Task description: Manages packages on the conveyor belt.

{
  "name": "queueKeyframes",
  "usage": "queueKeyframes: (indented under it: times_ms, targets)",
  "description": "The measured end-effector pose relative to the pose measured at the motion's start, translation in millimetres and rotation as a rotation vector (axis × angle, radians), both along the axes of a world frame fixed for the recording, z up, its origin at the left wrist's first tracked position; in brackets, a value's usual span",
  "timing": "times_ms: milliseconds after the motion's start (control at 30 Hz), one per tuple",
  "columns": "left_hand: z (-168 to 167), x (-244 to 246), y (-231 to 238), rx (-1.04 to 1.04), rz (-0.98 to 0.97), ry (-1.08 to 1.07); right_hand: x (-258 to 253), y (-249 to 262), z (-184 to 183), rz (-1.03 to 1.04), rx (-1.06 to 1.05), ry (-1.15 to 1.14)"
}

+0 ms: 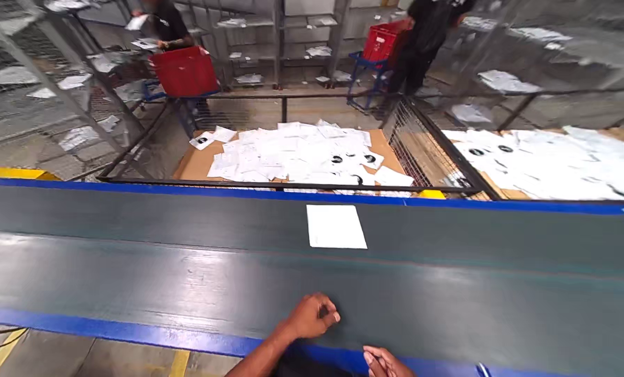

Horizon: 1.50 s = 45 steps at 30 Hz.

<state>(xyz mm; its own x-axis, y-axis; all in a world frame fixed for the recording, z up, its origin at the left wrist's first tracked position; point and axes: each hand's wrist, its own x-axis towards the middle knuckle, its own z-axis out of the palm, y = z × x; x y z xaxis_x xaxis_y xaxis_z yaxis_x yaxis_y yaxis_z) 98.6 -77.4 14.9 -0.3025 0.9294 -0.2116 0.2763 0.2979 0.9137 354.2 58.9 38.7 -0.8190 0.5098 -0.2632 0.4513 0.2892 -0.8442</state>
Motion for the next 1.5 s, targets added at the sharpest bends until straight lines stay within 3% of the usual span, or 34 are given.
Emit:
queueKeyframes:
  times_ms: [167, 333, 433, 567, 633, 700, 767, 833, 967, 1100, 1200, 1333, 1400, 1500]
  targets:
    - [-8, -36, 3, -0.171, 0.064, -0.001, 11, 1, -7, -0.056, 0.040, 0.001]
    - [-1, -81, -13, -0.724, -0.042, 0.254, 14, -2, -9, -0.070, 0.006, 0.010]
    - [6, -101, -10, -0.785, 0.184, 0.467, 19, -1, -12, -0.076, 0.031, 0.003]
    - [-27, -162, 9, -0.778, 0.442, 0.636, 21, -5, -12, -0.093, 0.009, 0.013]
    - [-42, -211, 31, -0.628, 0.545, 0.469, 21, -4, -11, -0.098, 0.004, 0.015]
    - [-44, -264, 52, -0.232, 0.739, 0.259, 21, -3, -9, -0.099, 0.015, 0.006]
    - [-28, -303, 67, 0.236, 0.872, 0.080, 21, -3, -7, -0.118, 0.029, 0.009]
    - [-1, -313, 79, 0.471, 0.876, 0.030, 23, -3, -7, -0.161, 0.050, 0.024]
    - [25, -246, 73, 0.291, 0.795, 0.101, 35, -12, -18, -0.221, 0.048, 0.018]
    - [4, -143, 37, 0.243, 0.613, 0.006, 34, -16, -22, -0.152, 0.042, 0.001]
    - [-10, -73, 10, 0.237, 0.520, -0.224, 29, -12, -19, -0.124, 0.053, -0.009]
    - [-2, -10, -13, 0.235, 0.510, -0.540, 15, -1, -13, -0.111, 0.075, -0.038]
    - [6, 2, -20, 0.213, 0.465, -0.518, 4, 7, -5, -0.095, 0.092, -0.044]
    - [17, 6, -27, 0.138, 0.301, -0.281, -13, 18, 9, -0.014, 0.139, -0.077]
